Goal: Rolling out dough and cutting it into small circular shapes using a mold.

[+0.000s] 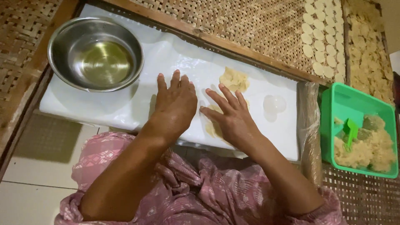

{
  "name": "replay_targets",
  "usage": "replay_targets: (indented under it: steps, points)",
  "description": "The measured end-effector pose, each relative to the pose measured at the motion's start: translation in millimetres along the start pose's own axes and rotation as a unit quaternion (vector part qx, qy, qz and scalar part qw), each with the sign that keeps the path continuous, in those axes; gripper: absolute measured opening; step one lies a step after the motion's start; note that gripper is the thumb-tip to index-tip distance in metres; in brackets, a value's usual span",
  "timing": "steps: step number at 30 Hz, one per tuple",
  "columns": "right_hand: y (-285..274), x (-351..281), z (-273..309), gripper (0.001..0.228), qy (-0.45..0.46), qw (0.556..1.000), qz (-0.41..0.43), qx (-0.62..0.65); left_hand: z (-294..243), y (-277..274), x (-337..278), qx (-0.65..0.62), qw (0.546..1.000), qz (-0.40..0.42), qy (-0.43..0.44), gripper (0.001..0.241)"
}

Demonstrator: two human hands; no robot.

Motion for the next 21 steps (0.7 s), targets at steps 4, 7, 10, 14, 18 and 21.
replay_targets:
  steps: [4,7,10,14,18,21]
  points:
    - [6.7,-1.5,-0.9,0.055,0.017,0.999,0.038,-0.034,1.8,-2.4,-0.8,-0.002,1.000,0.016,-0.001,0.048]
    - [6.4,-6.5,1.3,0.052,0.015,0.998,0.036,-0.050,2.3,-2.3,-1.7,0.003,0.999,0.032,-0.003,0.048]
    - [7.8,-11.5,2.2,0.052,0.030,0.997,0.062,-0.020,2.7,-2.6,-1.9,-0.002,1.000,0.028,-0.008,0.050]
    - [3.2,-19.9,3.8,0.045,0.005,0.999,0.035,-0.011,0.5,-0.1,0.8,0.003,0.999,0.036,-0.009,0.053]
    - [3.0,-23.8,7.0,0.040,-0.002,0.999,0.033,0.008,-1.1,3.7,2.7,0.005,0.999,0.051,-0.004,0.056]
    - [4.0,-24.4,6.8,0.040,0.001,0.999,0.022,0.042,-3.6,0.7,1.9,0.011,0.999,0.045,0.009,0.055]
Point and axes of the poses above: each hand's wrist, its own x-axis towards the middle knuckle, its own y-axis out of the palm, z = x × y, the point moved 7 cm from there along x, towards the middle knuckle, and after that the axes turned 12 degrees about x, right-handed, at the moved point
